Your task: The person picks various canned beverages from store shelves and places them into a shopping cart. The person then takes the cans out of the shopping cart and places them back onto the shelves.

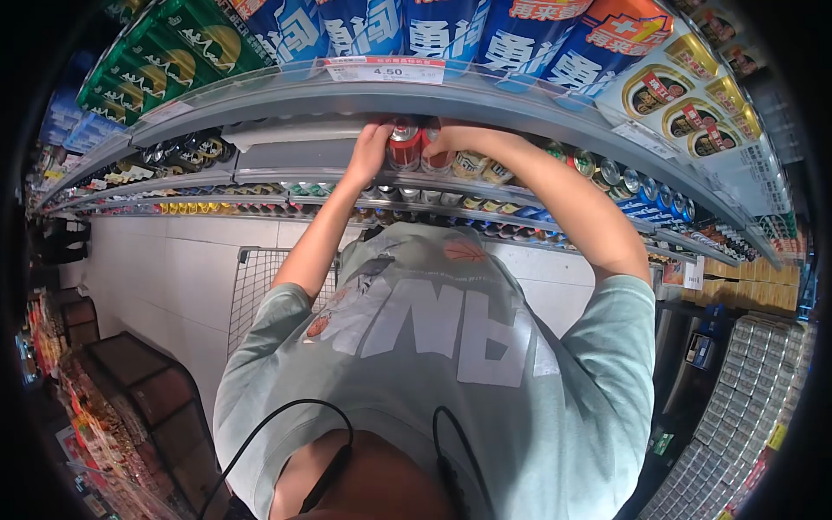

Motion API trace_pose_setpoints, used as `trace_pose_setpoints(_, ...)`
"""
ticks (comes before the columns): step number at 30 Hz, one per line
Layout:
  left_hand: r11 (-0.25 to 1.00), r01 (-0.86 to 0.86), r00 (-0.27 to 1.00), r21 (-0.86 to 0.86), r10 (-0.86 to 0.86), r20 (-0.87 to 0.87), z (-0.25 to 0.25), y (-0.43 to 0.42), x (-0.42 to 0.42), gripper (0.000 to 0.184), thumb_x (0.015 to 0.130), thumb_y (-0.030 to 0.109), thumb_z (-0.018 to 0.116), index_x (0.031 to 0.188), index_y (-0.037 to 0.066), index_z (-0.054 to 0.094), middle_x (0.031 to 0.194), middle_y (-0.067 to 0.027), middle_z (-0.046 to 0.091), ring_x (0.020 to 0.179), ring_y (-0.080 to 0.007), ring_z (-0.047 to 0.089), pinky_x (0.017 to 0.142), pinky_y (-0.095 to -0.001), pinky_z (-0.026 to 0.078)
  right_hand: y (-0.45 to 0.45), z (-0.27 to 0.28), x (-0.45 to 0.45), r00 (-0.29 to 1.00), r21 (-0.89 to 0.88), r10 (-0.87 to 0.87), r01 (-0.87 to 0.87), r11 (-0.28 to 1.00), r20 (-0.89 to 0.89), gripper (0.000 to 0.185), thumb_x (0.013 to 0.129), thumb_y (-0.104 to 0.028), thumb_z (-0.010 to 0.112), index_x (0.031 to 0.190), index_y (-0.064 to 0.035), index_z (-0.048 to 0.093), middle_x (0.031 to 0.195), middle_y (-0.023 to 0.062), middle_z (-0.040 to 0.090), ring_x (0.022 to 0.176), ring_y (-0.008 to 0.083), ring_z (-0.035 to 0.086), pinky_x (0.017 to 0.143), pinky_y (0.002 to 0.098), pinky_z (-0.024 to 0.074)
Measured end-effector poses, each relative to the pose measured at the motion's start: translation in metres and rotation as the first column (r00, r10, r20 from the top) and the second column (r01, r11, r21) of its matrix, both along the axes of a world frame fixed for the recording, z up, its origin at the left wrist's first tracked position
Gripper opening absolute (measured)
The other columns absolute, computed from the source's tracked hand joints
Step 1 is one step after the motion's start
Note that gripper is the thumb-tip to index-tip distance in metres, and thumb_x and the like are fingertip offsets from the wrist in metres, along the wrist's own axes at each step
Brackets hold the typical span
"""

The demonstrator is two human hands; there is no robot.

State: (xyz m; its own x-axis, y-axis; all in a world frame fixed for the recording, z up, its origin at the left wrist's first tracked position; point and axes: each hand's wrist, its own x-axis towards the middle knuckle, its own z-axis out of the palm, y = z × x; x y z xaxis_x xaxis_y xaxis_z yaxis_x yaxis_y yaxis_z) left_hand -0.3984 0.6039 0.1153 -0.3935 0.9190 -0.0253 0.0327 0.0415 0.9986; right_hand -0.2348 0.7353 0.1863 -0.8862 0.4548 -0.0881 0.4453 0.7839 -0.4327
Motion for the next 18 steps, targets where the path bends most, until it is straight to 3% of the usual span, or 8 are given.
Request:
trace_pose_setpoints(2,1.0,-0.017,0.997,0.023,0.018,-0.07,0.005,-0.003,0.002,0.035,0.099,0.018,0.051,0.125,-0.003,0.062,0.116,-0.0115,0.069,0.107,-0.0167,0.061,0.096,-0.0316,0.045,-0.003,0.013,-0.002,0.987,0.025,-0.017,0.014,1.0,0.158,0.081,0.067,-0.041,0.087,0.129,0.0016,0.057,0.119,0.0225,0.066,0.11,0.0344,0.062,0.095,0.0401,0.0482)
trace_pose_setpoints(5,1.0,-0.004,0.991,0.006,0.004,-0.131,-0.001,0.002,-0.003,0.036,0.098,0.018,0.051,0.125,-0.004,0.061,0.118,-0.0133,0.068,0.109,-0.019,0.061,0.098,-0.0326,0.045,0.0,0.0,0.001,0.991,-0.138,-0.079,0.094,0.986,0.107,0.084,0.069,-0.042,0.086,0.133,0.0016,0.054,0.124,0.0223,0.063,0.115,0.0342,0.06,0.099,0.0397,0.0461)
trace_pose_setpoints(9,0.998,0.0,0.999,0.069,0.002,-0.037,-0.005,0.003,-0.001,0.038,0.098,0.02,0.051,0.127,-0.004,0.061,0.119,-0.0148,0.068,0.11,-0.0213,0.061,0.1,-0.0334,0.044,-0.004,-0.005,0.005,0.993,-0.338,-0.113,0.113,0.934,0.019,0.089,0.074,-0.044,0.083,0.14,0.0019,0.046,0.132,0.022,0.059,0.122,0.0355,0.056,0.104,0.0401,0.0433)
trace_pose_setpoints(14,0.998,-0.063,0.995,0.02,0.061,0.085,-0.014,0.0,0.001,0.041,0.102,0.027,0.05,0.13,-0.003,0.056,0.121,-0.0147,0.067,0.113,-0.0229,0.059,0.1,-0.0331,0.043,-0.008,-0.003,0.01,0.999,-0.134,-0.048,0.05,0.99,0.018,0.094,0.079,-0.052,0.077,0.146,0.0015,0.04,0.143,0.0246,0.051,0.13,0.0366,0.05,0.11,0.0402,0.0398)
trace_pose_setpoints(16,0.99,-0.125,0.992,0.072,0.126,-0.009,-0.016,-0.012,-0.001,0.042,0.103,0.028,0.05,0.133,-0.002,0.054,0.124,-0.0147,0.064,0.117,-0.0233,0.057,0.103,-0.0331,0.041,-0.009,-0.003,0.014,1.0,-0.023,-0.014,0.014,1.0,-0.024,0.095,0.083,-0.057,0.072,0.149,0.0024,0.037,0.147,0.026,0.047,0.134,0.0368,0.047,0.112,0.0406,0.0384)
trace_pose_setpoints(18,0.952,-0.234,0.964,0.196,0.254,-0.08,-0.022,-0.035,0.001,0.042,0.104,0.028,0.051,0.136,0.0,0.051,0.132,-0.0151,0.059,0.124,-0.0235,0.053,0.107,-0.0338,0.039,-0.024,0.009,0.026,0.994,0.081,-0.104,0.108,0.991,-0.042,0.086,0.088,-0.059,0.063,0.15,-0.0053,0.038,0.148,0.0237,0.047,0.135,0.0375,0.047,0.111,0.041,0.0393)
